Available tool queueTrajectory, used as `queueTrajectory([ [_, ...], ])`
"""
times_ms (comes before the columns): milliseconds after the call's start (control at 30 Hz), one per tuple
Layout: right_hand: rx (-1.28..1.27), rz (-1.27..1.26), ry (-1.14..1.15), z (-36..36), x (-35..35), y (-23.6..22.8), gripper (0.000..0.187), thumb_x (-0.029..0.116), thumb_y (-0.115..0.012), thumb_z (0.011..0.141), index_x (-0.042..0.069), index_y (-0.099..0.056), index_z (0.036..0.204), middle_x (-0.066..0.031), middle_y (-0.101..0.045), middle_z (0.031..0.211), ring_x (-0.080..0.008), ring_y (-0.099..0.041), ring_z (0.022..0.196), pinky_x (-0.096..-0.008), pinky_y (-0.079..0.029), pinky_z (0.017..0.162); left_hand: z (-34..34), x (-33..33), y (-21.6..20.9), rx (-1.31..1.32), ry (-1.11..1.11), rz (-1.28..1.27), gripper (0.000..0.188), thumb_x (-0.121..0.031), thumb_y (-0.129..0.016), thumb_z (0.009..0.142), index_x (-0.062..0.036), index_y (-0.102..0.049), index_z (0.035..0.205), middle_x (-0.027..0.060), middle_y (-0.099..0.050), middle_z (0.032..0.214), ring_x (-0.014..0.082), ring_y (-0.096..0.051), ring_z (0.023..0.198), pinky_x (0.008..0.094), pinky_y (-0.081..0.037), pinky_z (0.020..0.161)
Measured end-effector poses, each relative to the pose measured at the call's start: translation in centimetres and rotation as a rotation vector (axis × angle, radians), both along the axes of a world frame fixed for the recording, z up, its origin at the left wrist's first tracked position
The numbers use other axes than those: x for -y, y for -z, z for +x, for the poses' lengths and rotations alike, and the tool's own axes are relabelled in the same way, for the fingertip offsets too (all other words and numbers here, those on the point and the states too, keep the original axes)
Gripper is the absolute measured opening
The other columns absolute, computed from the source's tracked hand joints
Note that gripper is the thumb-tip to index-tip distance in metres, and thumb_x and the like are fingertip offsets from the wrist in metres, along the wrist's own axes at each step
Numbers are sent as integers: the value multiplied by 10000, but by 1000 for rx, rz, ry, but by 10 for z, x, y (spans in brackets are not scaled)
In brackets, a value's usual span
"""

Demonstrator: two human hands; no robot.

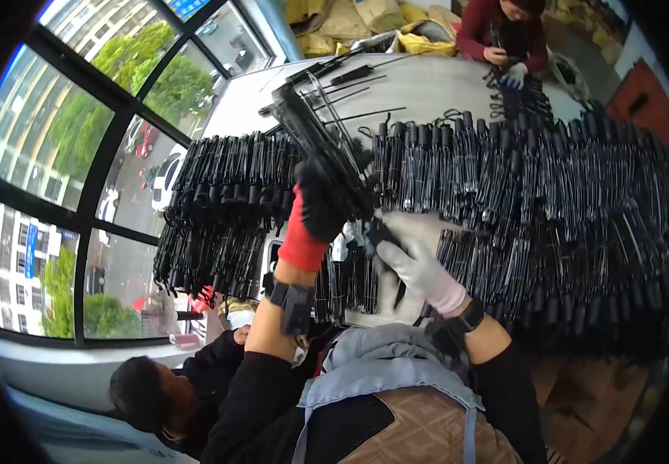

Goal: The person picks up an umbrella frame, opens and closes it to test it, and uses pliers to cut a wire. They then wrap a rubber band around the folded frame and place it back on the table before repeating the process.

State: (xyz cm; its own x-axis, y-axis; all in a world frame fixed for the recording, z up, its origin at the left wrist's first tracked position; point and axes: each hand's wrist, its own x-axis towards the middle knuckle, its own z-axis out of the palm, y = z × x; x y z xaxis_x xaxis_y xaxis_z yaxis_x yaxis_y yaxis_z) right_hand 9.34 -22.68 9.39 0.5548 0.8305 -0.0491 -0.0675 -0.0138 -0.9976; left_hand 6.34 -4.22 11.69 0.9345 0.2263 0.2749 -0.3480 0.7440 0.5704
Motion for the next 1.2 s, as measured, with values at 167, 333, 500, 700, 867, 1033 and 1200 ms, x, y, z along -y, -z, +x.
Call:
queueTrajectory([
  [167, 1046, -127, 349, 4, -22, 4, 378, 340, -627, 914, -12, -526, 1007, -60, -612, 765, -160, -580, 581, -311, -459, 534, 8, 16, 2, -393, -383, -55, 439, -339, -564, 954, -47, -501, 1276, 91, -635, 946, 230, -647, 856, 394, -552, 782],
  [333, 182, -24, -92, 13, -17, -32, 401, 386, -553, 956, -12, -513, 977, -38, -552, 669, -117, -532, 529, -272, -430, 518, 7, 12, -12, -80, -266, -114, 390, -285, -635, 918, -32, -562, 1205, 101, -661, 955, 222, -663, 818, 370, -567, 740],
  [500, 340, 89, -71, 1, -30, -15, 358, 368, -493, 985, 15, -502, 930, -7, -513, 638, -69, -493, 523, -229, -380, 475, -8, 15, -21, -277, -379, -96, 303, -230, -683, 881, -24, -601, 1088, 84, -656, 875, 199, -658, 743, 347, -554, 681],
  [700, 428, 156, 13, 4, -45, 17, 267, 288, -480, 990, 29, -508, 932, 21, -482, 633, -52, -442, 507, -232, -337, 438, 13, 16, -25, -419, -805, 49, 259, -180, -716, 847, -36, -563, 997, 36, -612, 751, 134, -603, 666, 282, -516, 624],
  [867, -25, 331, 124, 16, -64, -14, 263, 280, -466, 1000, 31, -540, 1043, 40, -485, 685, -58, -480, 543, -227, -376, 464, 2, 5, -72, -147, -493, 231, 462, -140, -710, 843, -39, -446, 1209, 50, -609, 792, 133, -618, 683, 264, -502, 611],
  [1033, 109, 448, 248, 22, -96, -47, 316, 295, -450, 1010, 34, -534, 1168, 30, -521, 750, -88, -526, 609, -238, -443, 535, -2, 18, -87, 71, -497, 50, 419, -130, -684, 863, -37, -447, 1196, 38, -596, 766, 125, -613, 664, 256, -492, 594],
  [1200, 927, 480, 441, 77, -109, 11, 380, 300, -452, 1013, 29, -508, 1273, 4, -573, 844, -120, -551, 674, -261, -482, 611, 12, 27, -90, -145, -600, 315, 267, -149, -670, 887, -29, -512, 1066, 34, -608, 765, 114, -612, 657, 251, -490, 595],
])
